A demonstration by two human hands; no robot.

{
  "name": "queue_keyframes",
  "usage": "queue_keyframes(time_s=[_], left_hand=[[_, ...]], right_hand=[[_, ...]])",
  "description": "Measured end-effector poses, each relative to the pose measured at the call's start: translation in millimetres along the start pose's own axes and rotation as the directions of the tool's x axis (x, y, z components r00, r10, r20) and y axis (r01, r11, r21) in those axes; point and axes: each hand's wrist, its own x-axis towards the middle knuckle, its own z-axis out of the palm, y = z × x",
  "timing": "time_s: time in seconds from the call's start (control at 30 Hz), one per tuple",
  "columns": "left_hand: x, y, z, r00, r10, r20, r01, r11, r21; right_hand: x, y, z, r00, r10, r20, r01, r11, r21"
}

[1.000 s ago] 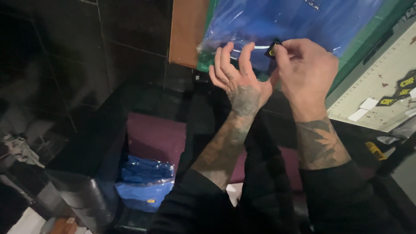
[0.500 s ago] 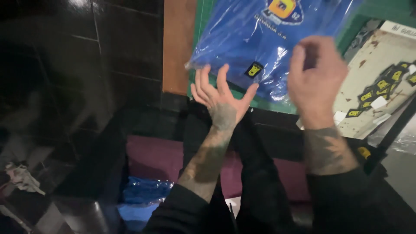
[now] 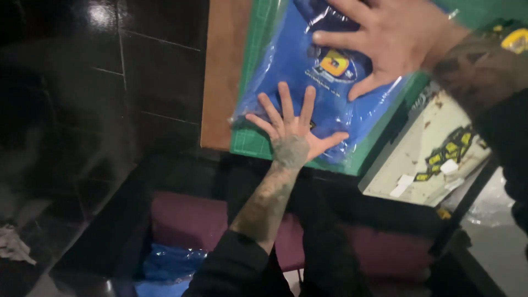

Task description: The person repeatedly places blue t-shirts into clear plastic bags, seals them with small stickers, and stacks the finished packages on a chair. The process is repeated for multiple shirts in a consistent sequence.

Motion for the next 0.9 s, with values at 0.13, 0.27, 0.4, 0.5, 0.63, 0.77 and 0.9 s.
queue_keyframes(time_s=[0.13,0.27,0.4,0.5,0.63,0.77,0.9], left_hand=[[-2,-3,-5,0.999,-0.035,0.008,0.034,0.999,0.02],[1,2,-2,0.993,-0.09,0.083,0.092,0.996,-0.02],[7,3,-8,0.984,-0.13,0.118,0.136,0.989,-0.051],[15,4,-12,0.986,-0.13,0.1,0.135,0.99,-0.042],[16,3,-6,0.987,-0.135,0.084,0.141,0.987,-0.072],[18,2,-2,0.988,-0.133,0.083,0.133,0.991,0.006],[13,-1,6,0.994,-0.103,0.022,0.101,0.994,0.05]], right_hand=[[13,6,2,0.989,-0.053,-0.134,0.072,0.987,0.14],[15,15,6,0.997,-0.028,-0.075,0.058,0.896,0.44],[15,19,30,0.999,-0.032,-0.038,0.048,0.829,0.558],[14,20,32,0.997,-0.025,-0.078,0.062,0.842,0.536],[17,22,34,0.997,-0.032,-0.065,0.064,0.818,0.571],[18,23,29,0.998,-0.026,-0.055,0.052,0.827,0.559],[18,21,33,0.998,-0.032,-0.054,0.057,0.821,0.568]])
